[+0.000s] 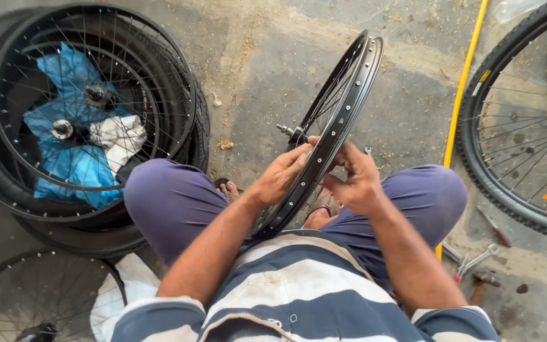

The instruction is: The person sits on the ground holding a bicycle wheel across their lap and uses a small spoke wrench to turn spoke nipples around the rim, rotating the wheel as they work. They then lift and reposition the wheel, continuing to turn nipples along the rim.

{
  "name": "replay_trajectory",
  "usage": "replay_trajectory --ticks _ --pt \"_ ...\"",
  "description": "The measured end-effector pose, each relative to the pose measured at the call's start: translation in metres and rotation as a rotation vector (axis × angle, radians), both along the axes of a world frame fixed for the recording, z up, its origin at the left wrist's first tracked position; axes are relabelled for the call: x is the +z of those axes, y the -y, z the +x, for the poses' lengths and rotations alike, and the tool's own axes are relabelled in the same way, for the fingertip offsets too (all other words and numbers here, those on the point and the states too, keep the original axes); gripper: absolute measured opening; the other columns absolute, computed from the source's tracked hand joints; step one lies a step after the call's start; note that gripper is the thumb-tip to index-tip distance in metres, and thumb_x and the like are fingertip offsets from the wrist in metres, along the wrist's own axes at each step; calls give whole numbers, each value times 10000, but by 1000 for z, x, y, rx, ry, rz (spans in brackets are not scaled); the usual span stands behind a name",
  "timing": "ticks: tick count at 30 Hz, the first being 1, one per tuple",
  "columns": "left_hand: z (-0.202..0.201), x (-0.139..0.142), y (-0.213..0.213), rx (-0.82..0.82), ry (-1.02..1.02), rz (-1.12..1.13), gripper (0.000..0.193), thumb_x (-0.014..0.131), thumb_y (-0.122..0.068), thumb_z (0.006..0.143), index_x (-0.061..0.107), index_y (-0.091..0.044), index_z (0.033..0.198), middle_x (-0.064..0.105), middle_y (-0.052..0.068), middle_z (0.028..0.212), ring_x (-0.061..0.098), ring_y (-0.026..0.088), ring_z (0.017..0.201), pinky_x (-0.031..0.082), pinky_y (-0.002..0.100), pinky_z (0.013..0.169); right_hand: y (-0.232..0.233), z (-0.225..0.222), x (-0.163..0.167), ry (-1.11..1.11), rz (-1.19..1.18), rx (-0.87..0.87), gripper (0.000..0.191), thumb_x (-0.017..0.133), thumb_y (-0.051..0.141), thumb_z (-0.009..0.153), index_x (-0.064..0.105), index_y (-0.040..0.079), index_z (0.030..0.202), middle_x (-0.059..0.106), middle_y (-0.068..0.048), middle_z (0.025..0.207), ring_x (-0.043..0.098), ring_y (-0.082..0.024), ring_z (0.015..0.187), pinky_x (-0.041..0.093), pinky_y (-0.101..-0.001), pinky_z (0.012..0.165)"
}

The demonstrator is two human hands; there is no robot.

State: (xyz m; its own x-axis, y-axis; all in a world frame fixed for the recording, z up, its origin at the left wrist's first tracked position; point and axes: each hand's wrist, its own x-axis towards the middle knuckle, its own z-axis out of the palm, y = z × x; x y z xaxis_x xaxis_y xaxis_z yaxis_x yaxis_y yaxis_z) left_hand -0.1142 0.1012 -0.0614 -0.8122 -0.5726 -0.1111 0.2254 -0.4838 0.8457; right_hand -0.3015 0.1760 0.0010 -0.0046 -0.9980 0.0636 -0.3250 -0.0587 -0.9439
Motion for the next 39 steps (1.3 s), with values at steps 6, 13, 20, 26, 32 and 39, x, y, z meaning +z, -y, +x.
replay_trajectory --ticks 6,13,20,26,32,39 --pt "-5 -10 6 -42 -107 110 466 489 -396 1127 600 1 1343 647 33 1133 574 157 1087 488 347 968 13 -4 3 -211 -186 43 444 754 -20 865 609 58 1278 696 -113 1224 730 -220 1046 580 -301 891" --pt "12 -6 4 -24 -153 -85 496 497 -407 1135 555 -12 1429 589 1 1262 528 105 1219 429 310 1104 13 38 19 -138 -77 -266 403 840 9 830 677 68 1194 717 -61 949 677 -158 835 556 -277 761" --pt "-4 -6 8 -7 -43 -15 482 484 -379 1092 576 -26 1406 639 55 1219 565 136 1109 469 317 974 19 16 21 -29 -159 104 413 742 22 870 609 37 1261 666 -115 1249 682 -123 1065 577 -276 884" --pt "5 -2 -1 90 -53 -152 466 518 -371 1090 552 -19 1392 627 56 1271 569 118 1194 456 291 1063 7 43 -13 -179 -289 -413 272 922 37 835 718 79 1011 682 -26 849 650 -68 801 523 -253 734" --pt "1 -5 1 -43 -117 110 446 487 -415 1104 610 -30 1291 696 43 1046 633 95 915 536 285 816 4 5 25 67 68 51 517 714 -10 892 608 46 1395 743 -82 1055 690 -105 962 556 -247 869" --pt "-3 -11 5 -42 -164 106 429 512 -377 1100 602 -33 1341 641 38 1221 577 104 1123 450 304 1004 18 10 30 -350 -311 77 395 769 27 803 637 12 1174 681 -193 1139 670 -346 1006 534 -350 875"
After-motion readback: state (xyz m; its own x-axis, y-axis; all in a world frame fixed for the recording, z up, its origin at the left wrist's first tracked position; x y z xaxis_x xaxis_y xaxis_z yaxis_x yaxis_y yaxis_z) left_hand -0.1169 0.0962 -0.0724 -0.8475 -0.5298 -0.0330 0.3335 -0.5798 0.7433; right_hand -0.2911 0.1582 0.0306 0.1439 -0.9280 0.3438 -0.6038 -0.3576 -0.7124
